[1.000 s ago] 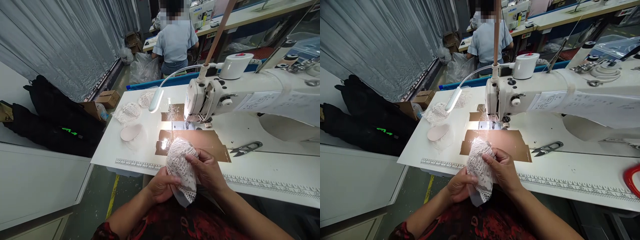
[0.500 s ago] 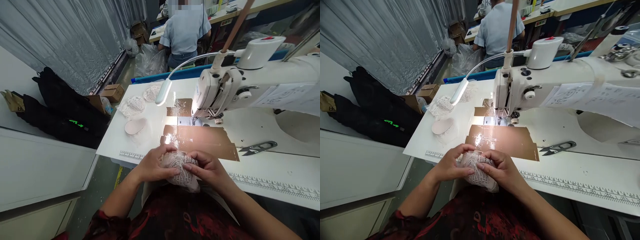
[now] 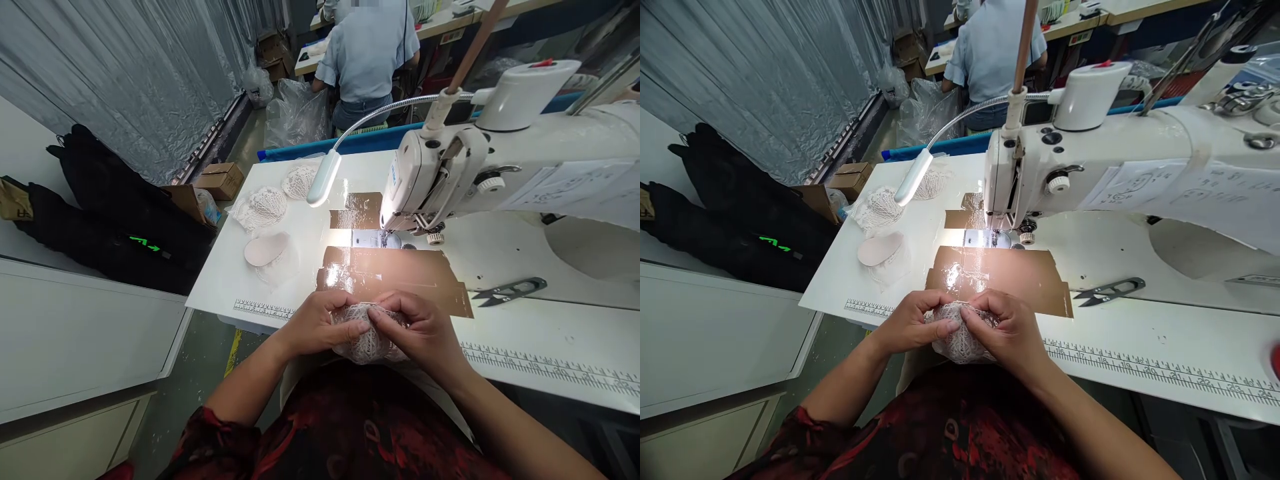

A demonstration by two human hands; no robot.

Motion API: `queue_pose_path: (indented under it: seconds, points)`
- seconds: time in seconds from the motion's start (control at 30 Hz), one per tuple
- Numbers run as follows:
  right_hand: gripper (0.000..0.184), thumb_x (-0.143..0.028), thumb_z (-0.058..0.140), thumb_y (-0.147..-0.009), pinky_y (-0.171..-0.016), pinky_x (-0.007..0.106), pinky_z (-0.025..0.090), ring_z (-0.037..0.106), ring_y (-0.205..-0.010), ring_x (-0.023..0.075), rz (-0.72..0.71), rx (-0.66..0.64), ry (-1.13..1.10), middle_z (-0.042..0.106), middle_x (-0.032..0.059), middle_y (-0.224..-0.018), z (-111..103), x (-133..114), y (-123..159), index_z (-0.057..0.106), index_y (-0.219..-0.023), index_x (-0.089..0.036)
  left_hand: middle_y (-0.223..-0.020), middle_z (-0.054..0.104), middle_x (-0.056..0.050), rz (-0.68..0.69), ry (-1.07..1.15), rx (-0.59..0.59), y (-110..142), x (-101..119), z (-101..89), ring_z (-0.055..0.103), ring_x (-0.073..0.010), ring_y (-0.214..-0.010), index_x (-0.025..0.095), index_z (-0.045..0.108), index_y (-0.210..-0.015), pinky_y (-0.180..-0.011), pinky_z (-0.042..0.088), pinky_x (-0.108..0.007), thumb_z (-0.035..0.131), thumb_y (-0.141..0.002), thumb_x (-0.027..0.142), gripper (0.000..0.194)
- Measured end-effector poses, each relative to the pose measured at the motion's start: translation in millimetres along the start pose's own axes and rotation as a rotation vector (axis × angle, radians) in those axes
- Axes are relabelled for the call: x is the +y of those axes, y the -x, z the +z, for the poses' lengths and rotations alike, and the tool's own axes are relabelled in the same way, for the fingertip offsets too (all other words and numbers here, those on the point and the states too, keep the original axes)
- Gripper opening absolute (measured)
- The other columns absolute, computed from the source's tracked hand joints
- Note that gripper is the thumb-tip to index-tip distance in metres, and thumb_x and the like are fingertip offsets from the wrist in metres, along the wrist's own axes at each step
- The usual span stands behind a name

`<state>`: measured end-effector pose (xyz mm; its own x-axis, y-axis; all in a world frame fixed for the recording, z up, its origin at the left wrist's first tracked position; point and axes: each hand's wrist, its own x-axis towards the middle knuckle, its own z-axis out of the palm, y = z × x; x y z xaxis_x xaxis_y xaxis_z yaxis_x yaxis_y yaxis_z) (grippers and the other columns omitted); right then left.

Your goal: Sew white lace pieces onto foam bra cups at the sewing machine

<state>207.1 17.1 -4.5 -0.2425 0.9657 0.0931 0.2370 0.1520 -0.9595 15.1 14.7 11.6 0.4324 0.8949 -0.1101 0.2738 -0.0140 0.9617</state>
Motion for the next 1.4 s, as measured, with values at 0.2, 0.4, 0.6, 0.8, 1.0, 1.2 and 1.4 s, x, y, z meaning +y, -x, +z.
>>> queue_pose_path:
  seconds: [0.2, 0.4, 0.6, 0.8, 1.0, 1.2, 1.4]
  points:
    - [0.019, -0.039, 0.066, -0.077, -0.059, 0.028, 0.046, 0.059, -0.067, 0.0167, 0.056, -0.03, 0.013, 0.067, 0.0034, -0.074, -5.3, 8.9, -6.1, 0.065, -0.076, -0.02, -0.07, 0.051, 0.0, 0.035, -0.009, 0.034, -8.7, -1.6, 1.5, 0.045, -0.0103, -0.066, 0.012, 0.064, -0.079, -0.061, 0.036, -0.021, 0.06, -0.083, 0.035, 0.023]
    - [0.026, -0.044, 0.064, -0.078, -0.052, 0.024, 0.041, 0.051, -0.059, 0.0126, 0.17, -0.157, -0.12, 0.06, 0.0002, -0.065, -13.4, 11.3, -12.3, 0.064, -0.071, -0.02, -0.07, 0.053, -0.001, -0.046, 0.199, -0.079, -15.3, -4.8, 0.5, 0.047, -0.0095, -0.063, 0.012, 0.065, -0.085, -0.057, 0.037, -0.02, 0.066, -0.078, 0.039, 0.028]
    - [0.026, -0.043, 0.07, -0.072, -0.05, 0.023, 0.037, 0.047, -0.057, 0.0107, 0.238, -0.132, -0.287, 0.055, -0.0015, -0.063, -16.3, 14.1, -8.9, 0.062, -0.069, -0.019, -0.066, 0.056, -0.001, -0.101, 0.445, -0.126, -23.7, -5.9, 5.6, 0.049, -0.0091, -0.059, 0.011, 0.065, -0.078, -0.055, 0.039, -0.021, 0.073, -0.071, 0.044, 0.035]
    - [0.03, -0.045, 0.072, -0.07, -0.049, 0.022, 0.039, 0.049, -0.052, 0.0092, 0.441, -0.179, -0.686, 0.055, -0.0036, -0.062, -10.8, 17.8, -12.0, 0.057, -0.073, -0.019, -0.056, 0.049, 0.004, -0.144, 0.684, 0.043, -32.0, -17.2, 29.1, 0.04, -0.0046, -0.048, 0.012, 0.057, -0.068, -0.047, 0.032, -0.018, 0.076, -0.068, 0.039, 0.033]
    - [0.034, -0.047, 0.073, -0.068, -0.069, 0.029, 0.051, 0.061, -0.074, 0.016, 0.351, 0.041, -0.459, 0.066, 0.0043, -0.083, -41.0, 23.8, -14.7, 0.066, -0.086, -0.02, -0.066, 0.058, 0.002, -0.055, 0.628, 0.543, -29.9, -2.1, -25.0, 0.051, -0.0104, -0.055, 0.016, 0.058, -0.075, -0.056, 0.042, -0.023, 0.072, -0.068, 0.034, 0.024]
    - [0.03, -0.048, 0.064, -0.077, -0.066, 0.029, 0.049, 0.059, -0.077, 0.0182, 0.201, 0.048, -0.004, 0.067, 0.0053, -0.087, -70.8, 28.5, -21.5, 0.066, -0.091, -0.022, -0.061, 0.049, 0.001, 0.218, -0.392, 0.65, -65.6, 11.2, -49.2, 0.046, -0.0127, -0.062, 0.018, 0.05, -0.058, -0.067, 0.038, -0.026, 0.064, -0.076, 0.026, 0.025]
    - [0.02, -0.036, 0.05, -0.086, -0.064, 0.03, 0.044, 0.059, -0.074, 0.0183, 0.024, -0.107, 0.459, 0.069, 0.0019, -0.092, -71.7, 23.6, -55.4, 0.067, -0.091, -0.026, -0.058, 0.045, -0.004, 0.162, -0.513, 0.302, -117.6, -22.2, 33.0, 0.053, -0.0252, -0.079, 0.021, 0.044, -0.055, -0.085, 0.039, -0.039, 0.054, -0.081, 0.023, 0.028]
